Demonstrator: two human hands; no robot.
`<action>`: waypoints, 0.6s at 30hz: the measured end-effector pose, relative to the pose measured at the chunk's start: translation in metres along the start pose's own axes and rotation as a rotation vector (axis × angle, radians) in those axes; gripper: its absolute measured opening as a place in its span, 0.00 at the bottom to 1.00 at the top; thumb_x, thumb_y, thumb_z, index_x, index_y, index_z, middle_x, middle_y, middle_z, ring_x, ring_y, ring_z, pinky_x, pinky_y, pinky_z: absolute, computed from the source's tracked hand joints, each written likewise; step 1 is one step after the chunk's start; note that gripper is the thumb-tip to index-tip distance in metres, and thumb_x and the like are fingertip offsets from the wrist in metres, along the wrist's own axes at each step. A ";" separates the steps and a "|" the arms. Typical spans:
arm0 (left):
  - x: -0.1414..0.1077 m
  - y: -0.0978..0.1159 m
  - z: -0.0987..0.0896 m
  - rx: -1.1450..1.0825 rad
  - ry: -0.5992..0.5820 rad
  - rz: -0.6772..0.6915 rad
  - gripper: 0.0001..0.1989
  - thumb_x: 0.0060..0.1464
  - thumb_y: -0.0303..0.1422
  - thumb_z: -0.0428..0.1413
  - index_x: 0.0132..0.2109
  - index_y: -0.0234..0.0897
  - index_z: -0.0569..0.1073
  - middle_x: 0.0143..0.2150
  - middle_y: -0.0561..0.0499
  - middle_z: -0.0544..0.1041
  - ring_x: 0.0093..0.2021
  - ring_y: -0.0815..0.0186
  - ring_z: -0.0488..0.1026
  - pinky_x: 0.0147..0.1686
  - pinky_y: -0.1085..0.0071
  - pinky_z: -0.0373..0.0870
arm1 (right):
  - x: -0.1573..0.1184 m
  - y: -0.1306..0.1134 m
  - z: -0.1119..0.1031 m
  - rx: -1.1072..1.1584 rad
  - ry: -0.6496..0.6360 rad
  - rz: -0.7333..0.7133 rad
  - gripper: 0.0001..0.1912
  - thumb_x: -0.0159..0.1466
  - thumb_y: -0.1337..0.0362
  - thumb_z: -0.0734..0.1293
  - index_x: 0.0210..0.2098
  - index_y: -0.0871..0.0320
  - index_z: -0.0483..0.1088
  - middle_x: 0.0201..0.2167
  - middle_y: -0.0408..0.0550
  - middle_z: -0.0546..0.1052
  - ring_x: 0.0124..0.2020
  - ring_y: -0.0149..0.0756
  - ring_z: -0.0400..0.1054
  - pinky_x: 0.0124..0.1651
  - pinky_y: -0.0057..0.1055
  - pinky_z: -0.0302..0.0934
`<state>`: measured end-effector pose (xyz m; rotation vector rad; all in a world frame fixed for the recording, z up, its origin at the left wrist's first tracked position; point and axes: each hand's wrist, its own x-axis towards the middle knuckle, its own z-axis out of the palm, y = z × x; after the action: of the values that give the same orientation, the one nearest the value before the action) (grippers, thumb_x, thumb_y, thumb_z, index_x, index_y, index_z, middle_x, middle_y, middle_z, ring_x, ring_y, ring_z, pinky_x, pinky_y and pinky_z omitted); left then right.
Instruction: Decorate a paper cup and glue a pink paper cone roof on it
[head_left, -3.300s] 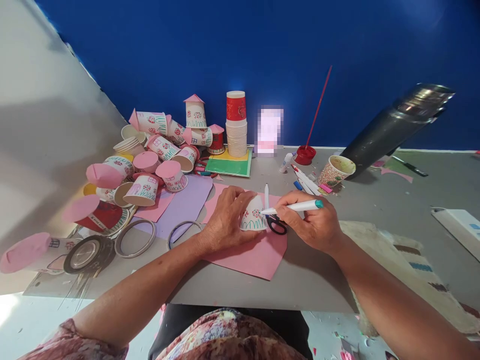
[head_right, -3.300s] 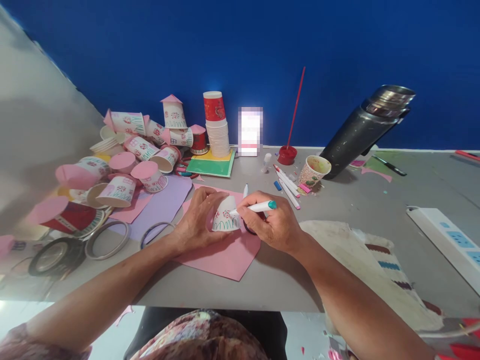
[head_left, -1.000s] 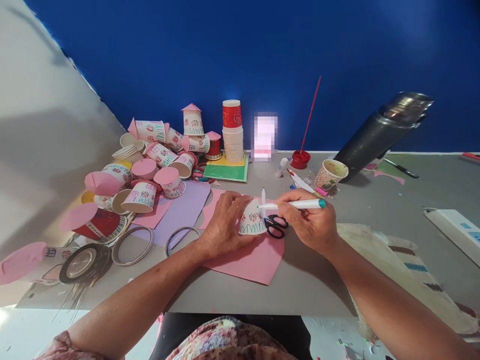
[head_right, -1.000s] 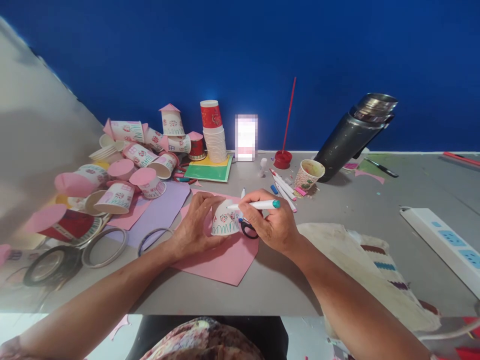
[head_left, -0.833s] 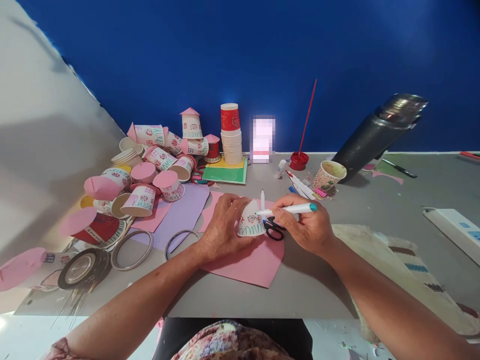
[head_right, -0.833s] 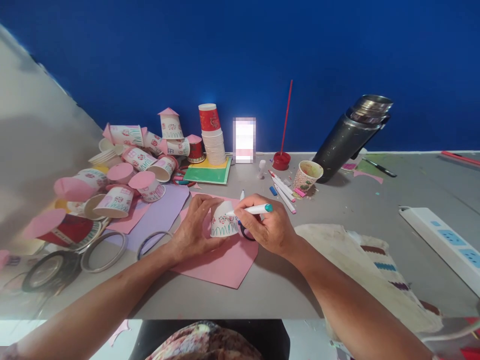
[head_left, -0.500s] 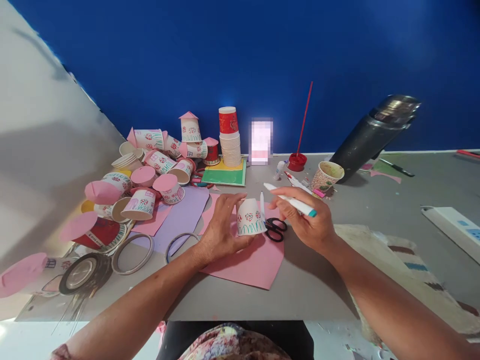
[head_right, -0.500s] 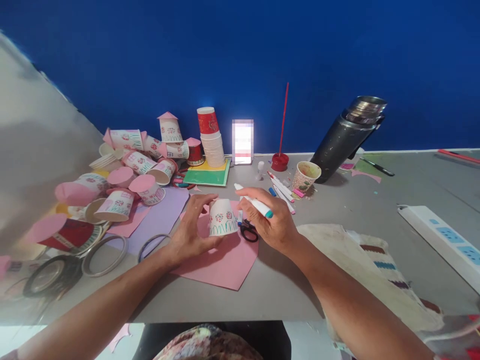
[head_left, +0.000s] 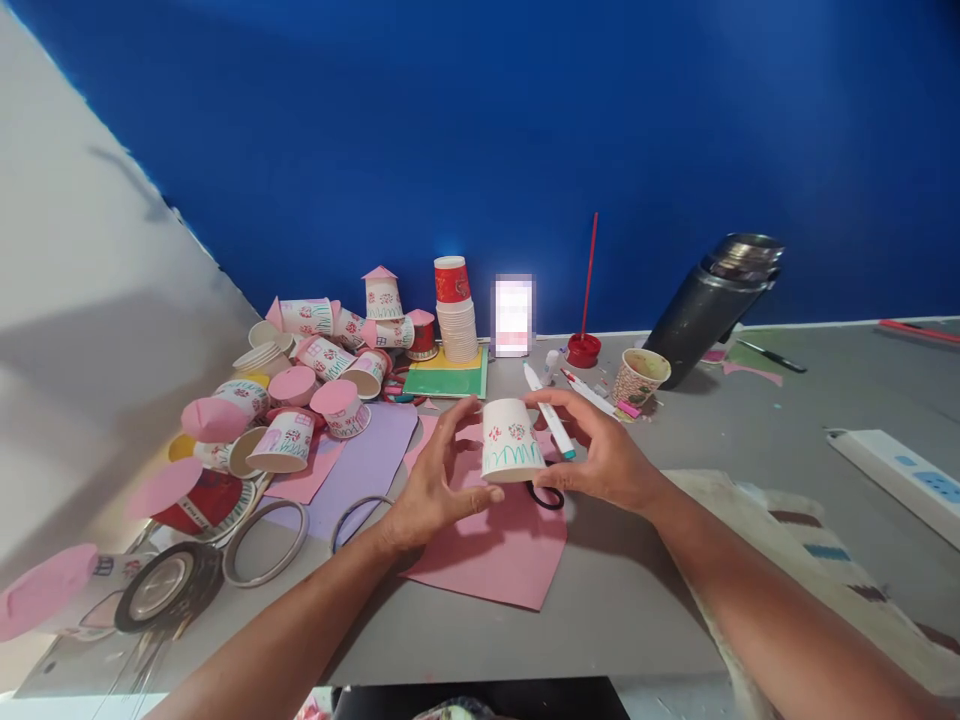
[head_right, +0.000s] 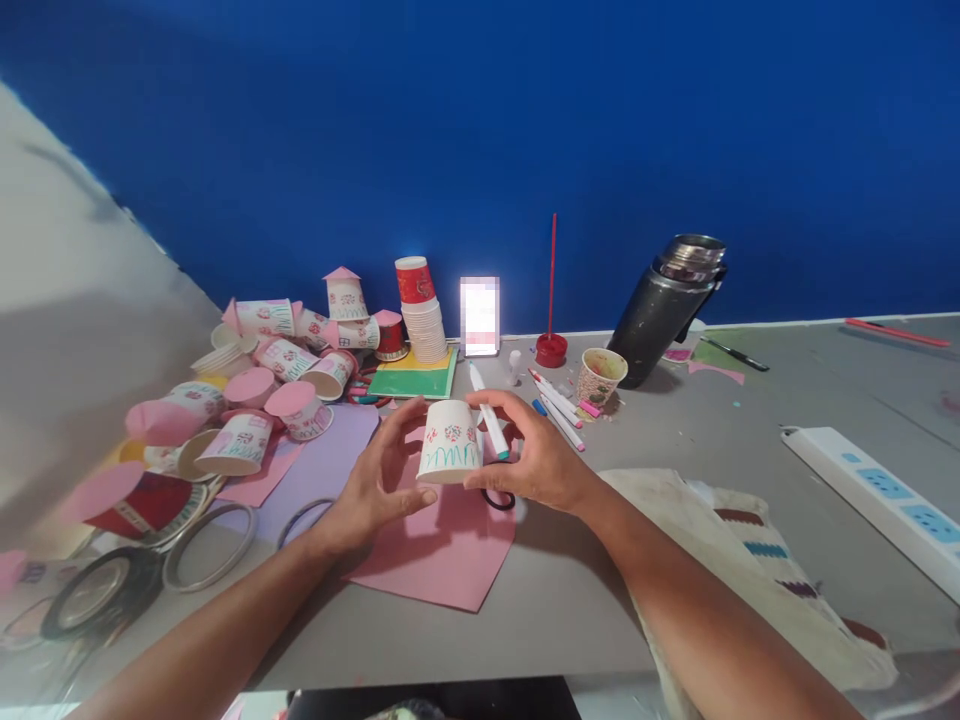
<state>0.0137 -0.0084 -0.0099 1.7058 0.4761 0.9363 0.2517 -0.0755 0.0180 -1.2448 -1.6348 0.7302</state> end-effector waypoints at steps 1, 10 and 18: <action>0.001 0.000 0.000 -0.094 -0.019 -0.030 0.46 0.49 0.41 0.72 0.71 0.49 0.61 0.72 0.40 0.61 0.71 0.44 0.60 0.64 0.47 0.67 | 0.000 0.002 -0.001 0.060 0.005 0.008 0.40 0.51 0.51 0.83 0.60 0.48 0.70 0.57 0.51 0.75 0.54 0.47 0.73 0.52 0.41 0.71; 0.003 -0.008 -0.003 -0.028 0.074 -0.012 0.36 0.48 0.26 0.67 0.64 0.46 0.69 0.64 0.43 0.69 0.65 0.50 0.69 0.63 0.50 0.70 | -0.002 0.008 0.000 0.149 0.098 -0.081 0.33 0.58 0.57 0.80 0.60 0.47 0.70 0.60 0.50 0.78 0.52 0.39 0.75 0.50 0.34 0.74; 0.000 -0.009 -0.002 0.306 0.120 0.075 0.37 0.46 0.22 0.61 0.64 0.46 0.66 0.62 0.44 0.67 0.63 0.51 0.68 0.60 0.51 0.72 | -0.015 -0.005 0.003 -0.132 0.334 -0.390 0.09 0.70 0.64 0.70 0.48 0.50 0.80 0.29 0.41 0.82 0.28 0.33 0.76 0.32 0.30 0.69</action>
<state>0.0130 -0.0041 -0.0185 1.9598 0.6658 1.0667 0.2477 -0.0906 0.0162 -1.0272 -1.5953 0.1647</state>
